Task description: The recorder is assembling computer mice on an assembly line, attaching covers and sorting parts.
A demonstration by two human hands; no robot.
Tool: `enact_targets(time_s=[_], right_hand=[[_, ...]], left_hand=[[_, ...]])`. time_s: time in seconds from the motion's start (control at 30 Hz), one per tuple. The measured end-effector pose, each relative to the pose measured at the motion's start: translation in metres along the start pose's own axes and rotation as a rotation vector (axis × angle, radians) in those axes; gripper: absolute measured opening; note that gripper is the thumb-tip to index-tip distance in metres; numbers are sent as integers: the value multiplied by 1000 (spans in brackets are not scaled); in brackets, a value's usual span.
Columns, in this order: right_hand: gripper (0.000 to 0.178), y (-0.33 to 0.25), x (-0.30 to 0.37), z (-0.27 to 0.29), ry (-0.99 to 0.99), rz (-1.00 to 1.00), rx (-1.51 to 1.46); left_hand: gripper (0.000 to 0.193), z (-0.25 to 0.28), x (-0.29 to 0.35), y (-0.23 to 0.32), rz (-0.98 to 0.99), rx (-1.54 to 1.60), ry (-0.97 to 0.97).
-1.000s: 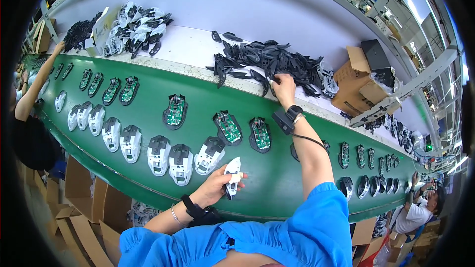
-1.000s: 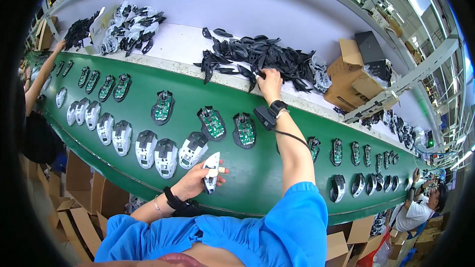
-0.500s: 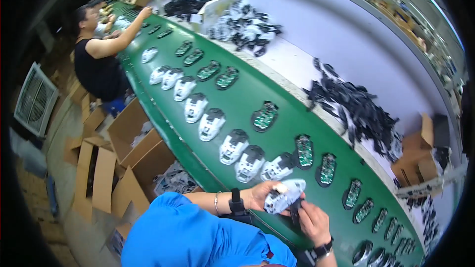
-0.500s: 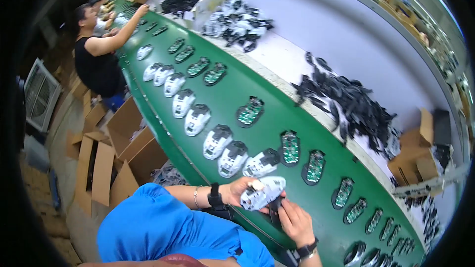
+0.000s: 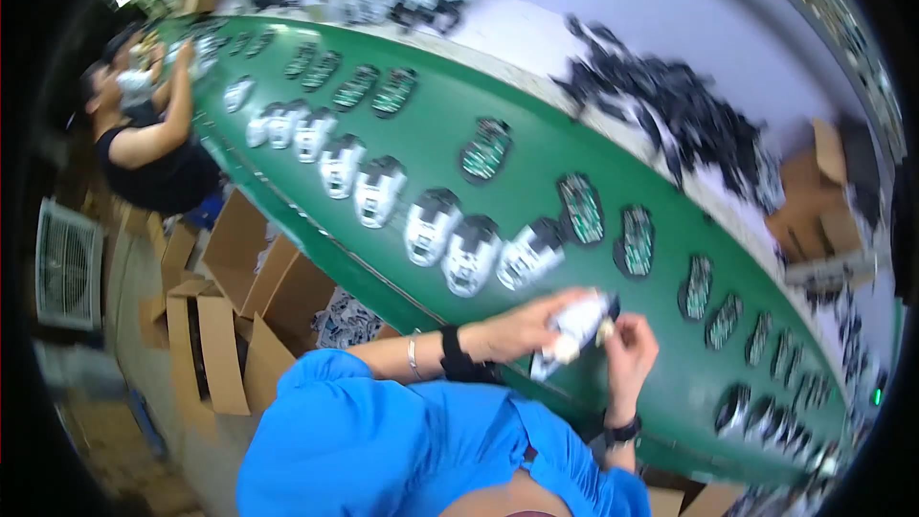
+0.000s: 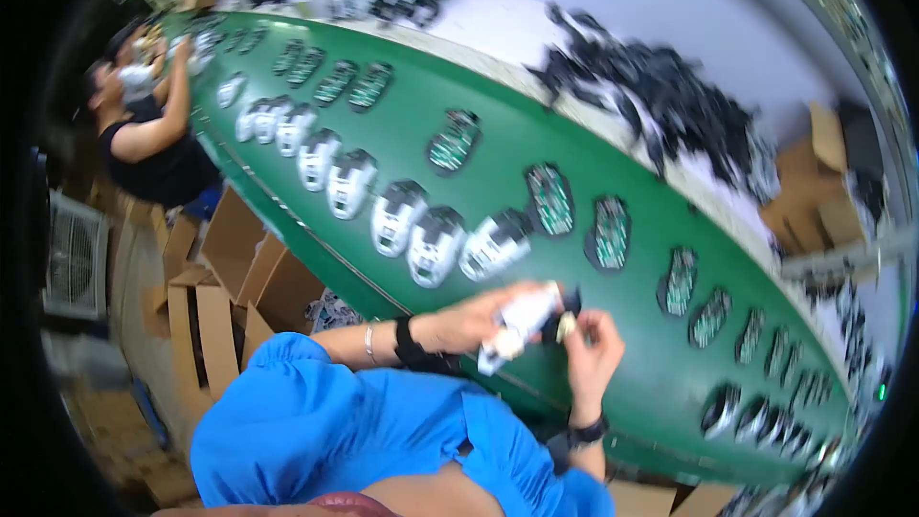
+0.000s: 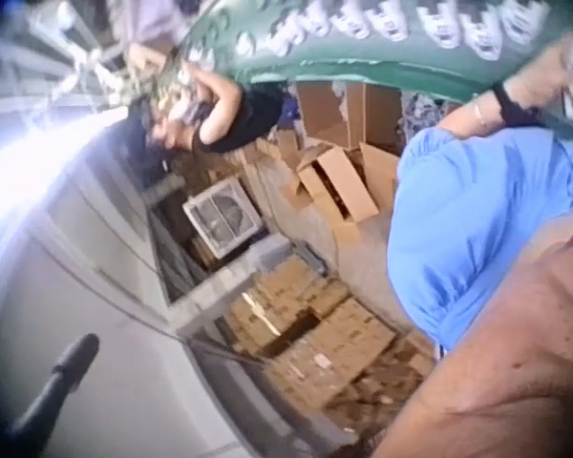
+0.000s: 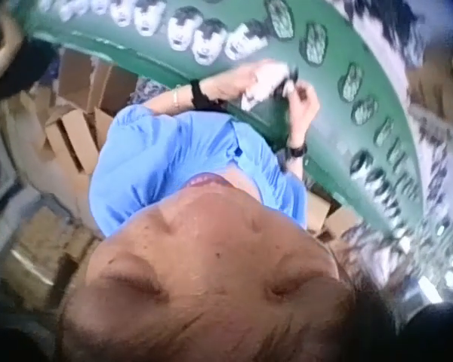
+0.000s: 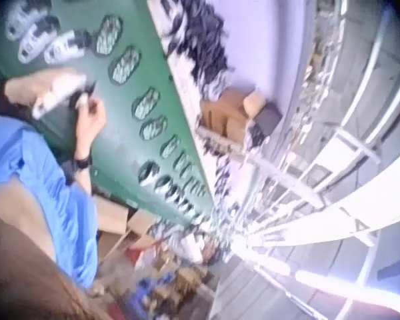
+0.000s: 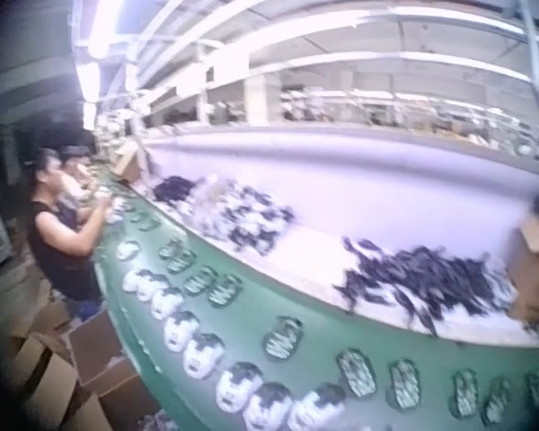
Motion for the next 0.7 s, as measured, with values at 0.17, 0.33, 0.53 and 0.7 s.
enact_targets(time_s=[0.17, 0.33, 0.53, 0.7], right_hand=[[26, -32, -8, 12, 159, 14, -274], [37, -68, -8, -11, 132, 215, -98], [25, -72, -11, -26, 75, 262, 80], [19, -71, -9, -31, 42, 296, 200]], left_hand=[[58, 20, -11, 20, -24, 88, 245], [56, 6, -26, 21, -51, 35, 356], [53, 2, -20, 25, -96, -32, 428], [47, 12, -16, 23, -141, 26, 422]])
Point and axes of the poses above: each hand's wrist, its own x-axis away from the middle knuckle, its own z-axis out of the back of the hand, y = z × x, the point moved 5 cm from there along -x, towards the middle knuckle, and after that the axes turned 1 degree about z, right-handed, at the moved point
